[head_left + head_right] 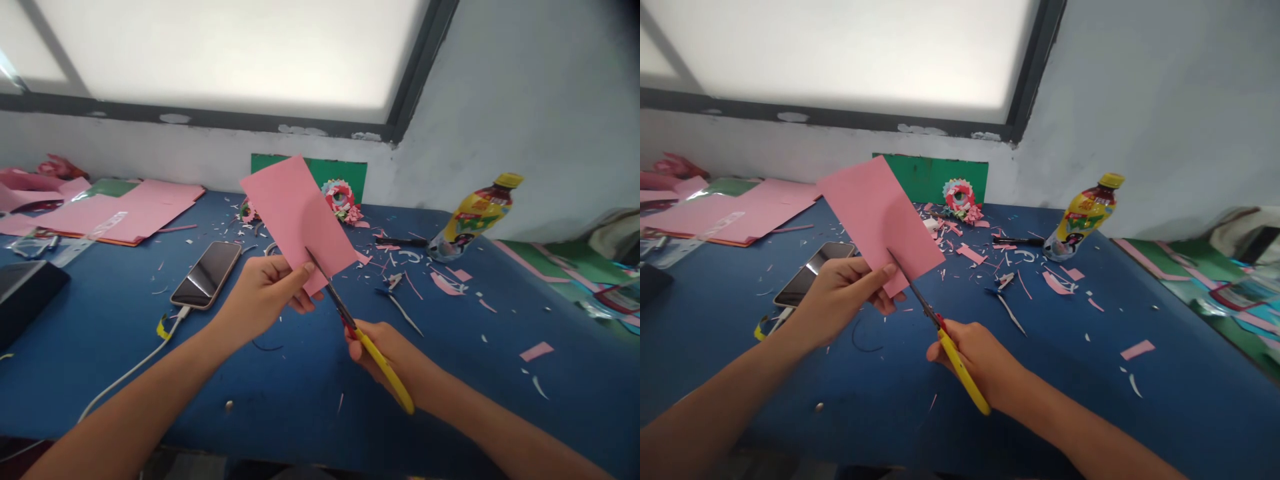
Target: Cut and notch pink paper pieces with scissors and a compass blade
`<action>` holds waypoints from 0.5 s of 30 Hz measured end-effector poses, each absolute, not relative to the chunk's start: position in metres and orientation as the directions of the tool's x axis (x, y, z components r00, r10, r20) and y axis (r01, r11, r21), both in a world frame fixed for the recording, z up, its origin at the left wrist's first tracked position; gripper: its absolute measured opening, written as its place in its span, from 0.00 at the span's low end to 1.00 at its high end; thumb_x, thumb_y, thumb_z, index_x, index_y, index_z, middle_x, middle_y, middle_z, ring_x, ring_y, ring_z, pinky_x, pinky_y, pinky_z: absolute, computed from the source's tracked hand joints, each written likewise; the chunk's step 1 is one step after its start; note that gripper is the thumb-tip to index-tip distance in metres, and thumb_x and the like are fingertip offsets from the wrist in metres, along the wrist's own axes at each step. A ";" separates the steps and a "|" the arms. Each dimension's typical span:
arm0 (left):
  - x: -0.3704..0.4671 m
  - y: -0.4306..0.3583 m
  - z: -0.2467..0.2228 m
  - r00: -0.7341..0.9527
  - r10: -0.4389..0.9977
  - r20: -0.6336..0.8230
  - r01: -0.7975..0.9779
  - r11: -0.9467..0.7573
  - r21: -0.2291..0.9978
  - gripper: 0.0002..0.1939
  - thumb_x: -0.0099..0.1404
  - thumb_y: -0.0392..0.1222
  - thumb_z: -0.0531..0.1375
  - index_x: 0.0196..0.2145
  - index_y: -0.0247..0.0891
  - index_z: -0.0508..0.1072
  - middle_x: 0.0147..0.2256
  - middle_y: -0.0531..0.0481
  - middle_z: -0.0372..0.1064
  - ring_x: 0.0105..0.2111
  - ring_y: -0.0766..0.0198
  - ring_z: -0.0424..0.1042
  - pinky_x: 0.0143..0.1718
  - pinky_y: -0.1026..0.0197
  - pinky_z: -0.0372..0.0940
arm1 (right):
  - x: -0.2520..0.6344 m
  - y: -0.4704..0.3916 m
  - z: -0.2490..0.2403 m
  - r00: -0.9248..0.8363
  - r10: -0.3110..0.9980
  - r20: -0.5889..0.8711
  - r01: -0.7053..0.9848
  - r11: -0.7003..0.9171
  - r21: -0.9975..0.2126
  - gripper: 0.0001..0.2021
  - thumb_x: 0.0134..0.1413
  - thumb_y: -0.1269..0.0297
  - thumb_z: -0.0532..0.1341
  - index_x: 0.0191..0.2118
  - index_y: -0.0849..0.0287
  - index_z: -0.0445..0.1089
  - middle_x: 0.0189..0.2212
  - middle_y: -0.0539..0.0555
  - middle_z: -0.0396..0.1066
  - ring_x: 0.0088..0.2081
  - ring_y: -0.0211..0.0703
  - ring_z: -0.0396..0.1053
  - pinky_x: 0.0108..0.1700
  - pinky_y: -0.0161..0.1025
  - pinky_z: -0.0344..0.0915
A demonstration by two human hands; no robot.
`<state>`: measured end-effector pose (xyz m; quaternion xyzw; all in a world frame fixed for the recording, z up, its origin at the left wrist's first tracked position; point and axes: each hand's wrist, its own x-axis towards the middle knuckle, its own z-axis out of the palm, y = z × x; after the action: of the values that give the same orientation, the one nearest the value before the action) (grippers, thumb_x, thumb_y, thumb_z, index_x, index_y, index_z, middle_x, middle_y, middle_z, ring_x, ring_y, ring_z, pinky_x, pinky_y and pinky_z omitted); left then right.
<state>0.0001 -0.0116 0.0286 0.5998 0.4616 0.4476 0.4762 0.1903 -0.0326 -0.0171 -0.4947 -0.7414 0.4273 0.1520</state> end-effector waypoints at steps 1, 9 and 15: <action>0.000 -0.011 0.028 0.173 0.980 0.098 0.128 -0.121 0.984 0.13 0.58 0.40 0.57 0.19 0.35 0.70 0.16 0.55 0.69 0.16 0.71 0.69 0.19 0.73 0.66 | 0.190 -0.032 -0.017 -0.466 0.862 -0.199 0.606 0.148 -0.781 0.10 0.49 0.61 0.53 0.22 0.57 0.55 0.15 0.45 0.52 0.16 0.31 0.48 0.17 0.30 0.47; 0.002 -0.011 0.027 0.174 0.981 0.092 0.200 -0.127 0.971 0.13 0.59 0.43 0.56 0.20 0.35 0.69 0.16 0.53 0.69 0.17 0.69 0.69 0.20 0.70 0.66 | 0.190 -0.029 -0.021 -0.420 0.883 -0.212 0.629 0.114 -0.769 0.08 0.47 0.62 0.56 0.23 0.58 0.63 0.14 0.45 0.56 0.16 0.31 0.49 0.17 0.30 0.47; -0.031 0.013 0.030 0.271 0.955 0.122 0.565 -0.260 0.783 0.23 0.62 0.58 0.47 0.31 0.38 0.72 0.35 0.45 0.74 0.37 0.58 0.72 0.38 0.59 0.66 | 0.199 -0.018 -0.035 -0.366 0.917 -0.162 0.547 0.071 -0.834 0.12 0.49 0.54 0.54 0.25 0.58 0.63 0.13 0.44 0.53 0.15 0.32 0.52 0.18 0.31 0.49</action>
<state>-0.0309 0.0130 0.0295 0.7317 0.5192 0.3079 0.3166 0.1987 -0.0179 -0.0351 -0.5222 -0.7009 0.4378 0.2108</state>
